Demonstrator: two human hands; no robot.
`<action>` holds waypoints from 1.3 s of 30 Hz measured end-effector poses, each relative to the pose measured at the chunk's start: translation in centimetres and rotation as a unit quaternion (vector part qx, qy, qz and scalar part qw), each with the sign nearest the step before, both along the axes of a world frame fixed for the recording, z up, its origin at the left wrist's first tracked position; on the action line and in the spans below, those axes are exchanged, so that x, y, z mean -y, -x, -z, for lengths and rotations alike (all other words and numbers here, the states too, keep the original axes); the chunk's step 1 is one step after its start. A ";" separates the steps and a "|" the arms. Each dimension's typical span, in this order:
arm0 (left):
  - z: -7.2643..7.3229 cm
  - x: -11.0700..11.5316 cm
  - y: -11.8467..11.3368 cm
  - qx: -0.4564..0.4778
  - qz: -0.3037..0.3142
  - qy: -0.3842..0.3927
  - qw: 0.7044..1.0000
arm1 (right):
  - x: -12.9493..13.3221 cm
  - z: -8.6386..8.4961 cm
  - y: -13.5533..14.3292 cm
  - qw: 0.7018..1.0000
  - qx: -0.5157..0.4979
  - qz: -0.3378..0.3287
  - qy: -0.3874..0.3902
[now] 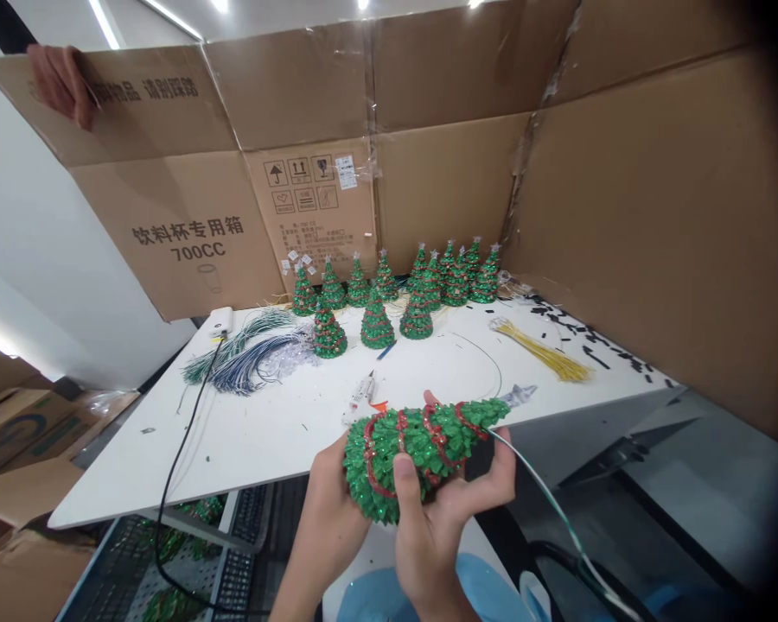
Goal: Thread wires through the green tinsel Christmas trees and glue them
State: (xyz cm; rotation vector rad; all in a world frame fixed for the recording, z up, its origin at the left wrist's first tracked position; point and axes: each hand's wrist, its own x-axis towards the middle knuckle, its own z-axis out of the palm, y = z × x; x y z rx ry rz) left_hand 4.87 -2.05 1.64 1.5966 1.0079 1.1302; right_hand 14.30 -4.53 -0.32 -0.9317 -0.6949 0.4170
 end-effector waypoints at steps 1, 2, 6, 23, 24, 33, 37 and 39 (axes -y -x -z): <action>-0.1 0.0 0.0 -0.008 0.000 0.000 1.000 | 0.0 0.0 0.0 1.000 -0.007 0.003 0.003; -0.1 0.0 0.0 -0.017 -0.001 0.001 1.000 | 0.0 -0.1 -0.1 1.000 -0.013 0.005 0.007; 0.0 -0.1 0.2 -0.041 0.000 0.017 0.999 | -0.3 0.1 -0.5 1.000 -0.018 0.003 0.023; -0.3 0.0 1.4 -0.055 0.059 0.018 0.997 | -1.4 1.0 -3.0 0.997 -0.068 -0.027 0.017; -0.3 0.0 1.4 -0.049 0.063 0.021 0.997 | -1.5 1.1 -3.0 0.998 -0.060 -0.028 0.012; -0.2 -0.1 0.3 0.036 0.104 0.095 0.989 | -1.0 0.9 -2.5 0.998 -0.032 -0.030 -0.035; -0.2 0.2 -0.1 0.058 0.071 0.136 0.986 | -0.8 0.7 -2.1 0.998 0.004 -0.027 -0.060; -0.2 0.5 0.0 0.055 0.050 0.139 0.987 | -0.7 0.7 -2.0 0.997 0.024 -0.024 -0.068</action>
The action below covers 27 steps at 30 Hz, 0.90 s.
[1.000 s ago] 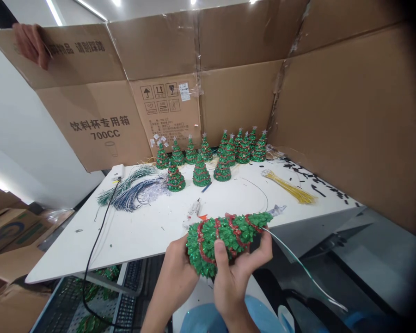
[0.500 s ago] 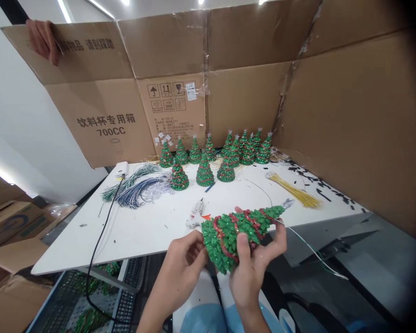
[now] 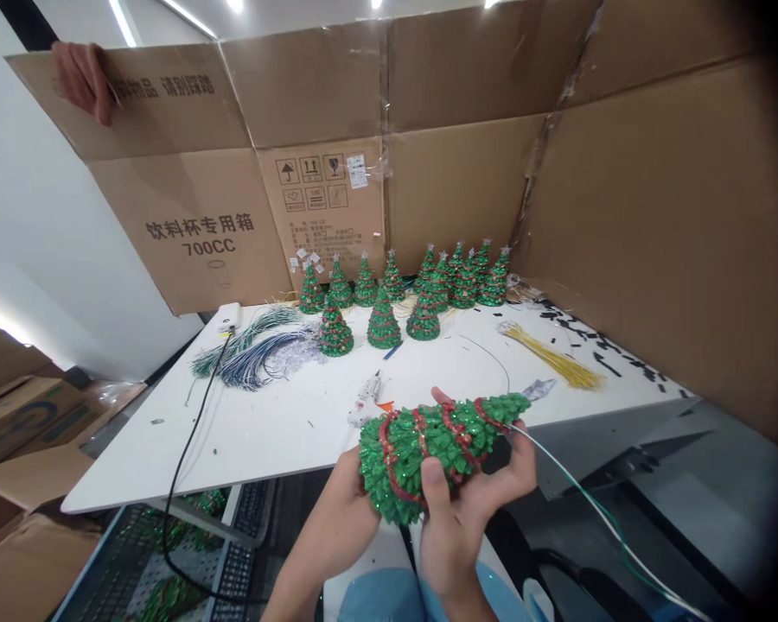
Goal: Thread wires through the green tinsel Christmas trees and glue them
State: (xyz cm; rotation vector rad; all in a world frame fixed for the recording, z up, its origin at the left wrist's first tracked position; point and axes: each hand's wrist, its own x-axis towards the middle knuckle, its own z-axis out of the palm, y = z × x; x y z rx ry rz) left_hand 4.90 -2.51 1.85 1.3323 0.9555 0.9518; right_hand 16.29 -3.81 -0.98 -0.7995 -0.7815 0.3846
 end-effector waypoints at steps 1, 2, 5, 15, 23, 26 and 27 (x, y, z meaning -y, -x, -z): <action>0.0 0.1 0.0 -0.005 -0.009 0.001 1.000 | 0.0 0.0 0.0 1.000 0.011 0.002 -0.005; 0.1 0.1 0.1 -0.009 -0.016 0.001 1.000 | 0.0 0.0 0.1 1.000 0.021 0.004 -0.010; 0.3 0.0 -0.1 -0.011 -0.024 -0.007 1.000 | -0.1 0.1 0.0 0.999 0.037 0.010 -0.017; 0.4 -1.2 -0.9 -0.008 -0.016 -0.097 0.995 | -0.4 0.1 0.0 0.999 0.039 0.022 -0.001; 0.7 -0.8 -1.0 -0.022 -0.069 -0.149 0.986 | -0.5 0.0 0.1 1.000 0.020 0.023 0.007; 0.4 -0.7 -1.3 -0.021 -0.095 -0.148 0.984 | -0.5 0.1 0.1 1.000 0.014 0.015 0.009; 0.3 -0.6 -1.4 -0.017 -0.102 -0.143 0.984 | -0.5 0.1 0.1 1.000 0.009 0.010 0.013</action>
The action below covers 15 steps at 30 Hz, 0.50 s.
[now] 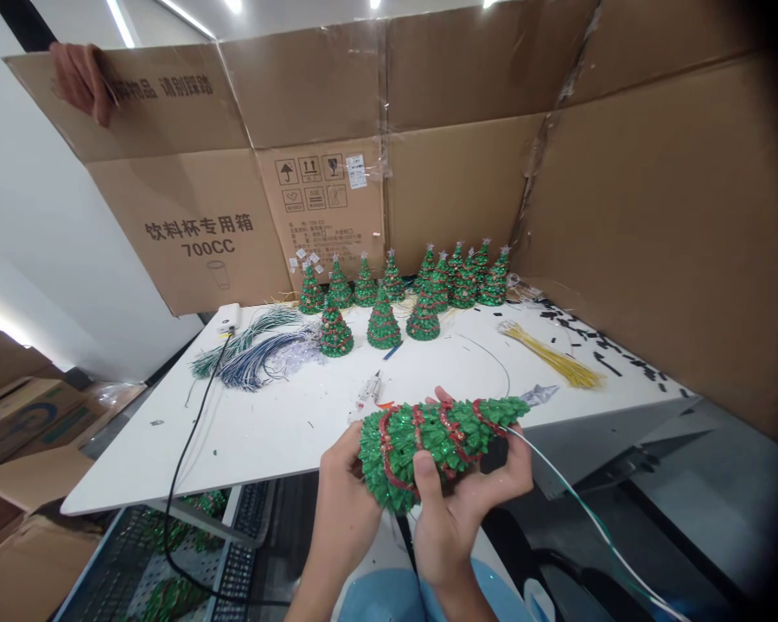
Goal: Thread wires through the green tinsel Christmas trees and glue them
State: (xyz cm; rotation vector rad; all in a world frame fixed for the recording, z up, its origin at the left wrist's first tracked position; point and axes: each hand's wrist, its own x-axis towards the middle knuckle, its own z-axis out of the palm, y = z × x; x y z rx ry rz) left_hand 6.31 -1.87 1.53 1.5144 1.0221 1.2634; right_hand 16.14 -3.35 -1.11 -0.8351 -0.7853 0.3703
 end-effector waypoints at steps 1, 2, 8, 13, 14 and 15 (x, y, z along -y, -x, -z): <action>-0.1 0.1 -0.1 0.005 -0.005 0.005 1.000 | 0.0 0.0 0.0 1.000 -0.005 -0.003 0.004; -0.2 0.2 -0.2 0.009 -0.010 0.011 1.000 | 0.0 0.0 0.0 1.000 -0.010 -0.004 0.008; 0.1 0.5 -0.3 -0.002 -0.030 0.029 0.999 | 0.0 0.0 0.1 1.000 -0.016 0.003 0.022; 0.0 0.4 0.0 -0.013 -0.020 0.025 0.999 | 0.0 0.0 0.1 1.000 -0.010 0.007 0.023; -0.1 0.4 0.1 -0.018 -0.013 0.027 0.999 | 0.0 0.0 0.1 1.000 -0.008 0.011 0.021; -0.1 0.3 0.2 -0.024 -0.003 0.029 0.999 | 0.0 0.0 0.1 1.000 -0.009 0.015 0.020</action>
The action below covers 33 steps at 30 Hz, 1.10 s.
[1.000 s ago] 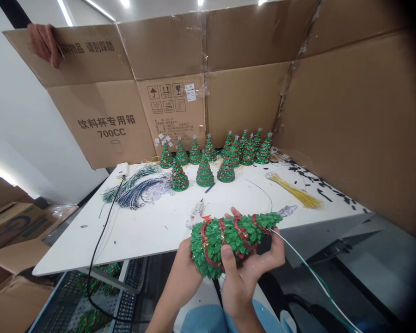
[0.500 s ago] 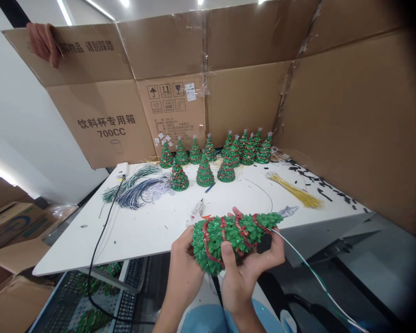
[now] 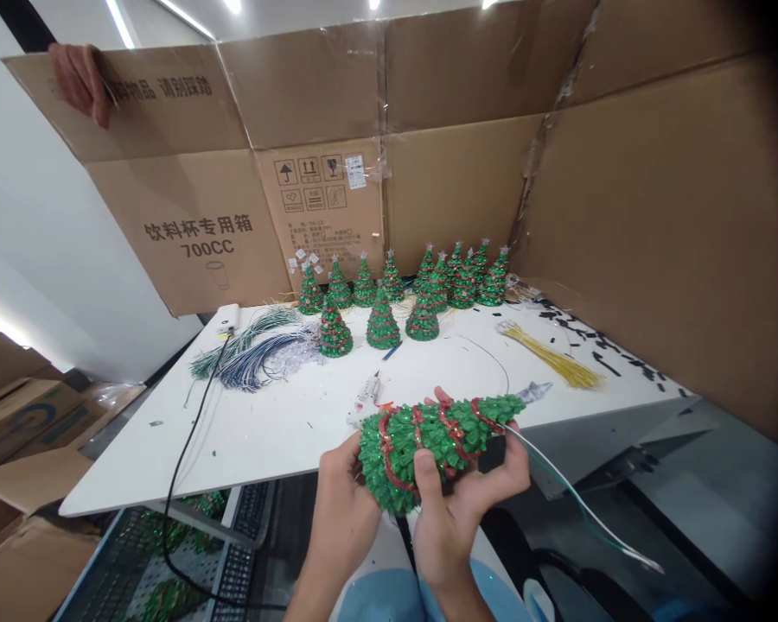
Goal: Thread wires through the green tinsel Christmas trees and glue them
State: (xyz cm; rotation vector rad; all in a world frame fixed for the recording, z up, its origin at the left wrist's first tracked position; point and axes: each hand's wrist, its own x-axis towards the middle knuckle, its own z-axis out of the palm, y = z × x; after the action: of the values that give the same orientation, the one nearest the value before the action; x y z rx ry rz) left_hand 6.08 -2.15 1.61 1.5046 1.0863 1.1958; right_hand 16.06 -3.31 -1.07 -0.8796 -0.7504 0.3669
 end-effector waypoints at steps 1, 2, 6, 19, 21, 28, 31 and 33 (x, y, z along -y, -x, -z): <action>0.0 -0.1 0.2 -0.006 0.012 0.002 1.000 | 0.0 0.0 0.0 1.000 -0.002 0.004 0.002; 0.1 -0.3 0.3 -0.012 0.022 0.002 1.000 | 0.0 0.0 -0.1 1.000 -0.007 0.005 0.006; 0.8 -0.9 1.4 -0.033 0.037 -0.006 0.999 | -0.1 -0.1 -0.4 0.999 -0.041 0.000 0.026; -0.1 -1.3 3.7 -0.057 0.056 -0.011 0.997 | -1.0 0.1 -1.9 0.996 -0.072 -0.002 0.052; -0.3 -1.2 3.7 -0.098 0.042 -0.026 0.994 | -1.1 0.1 -2.1 0.997 -0.062 0.006 0.048; -0.3 -1.2 3.5 -0.171 0.074 -0.038 0.982 | -0.9 0.4 -2.1 0.994 -0.089 -0.035 0.046; -0.2 -1.1 3.6 -0.140 0.096 -0.015 0.985 | -0.9 0.4 -2.1 0.989 -0.122 -0.061 0.052; -0.2 -1.1 3.7 -0.117 0.110 0.000 0.987 | -0.9 0.2 -2.2 0.984 -0.145 -0.086 0.066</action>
State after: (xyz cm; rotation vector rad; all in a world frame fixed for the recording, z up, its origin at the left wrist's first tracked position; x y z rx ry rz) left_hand 2.40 -1.07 1.84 1.7487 1.0383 0.8836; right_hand 18.27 -2.41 -1.23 -0.8639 -0.5372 0.6883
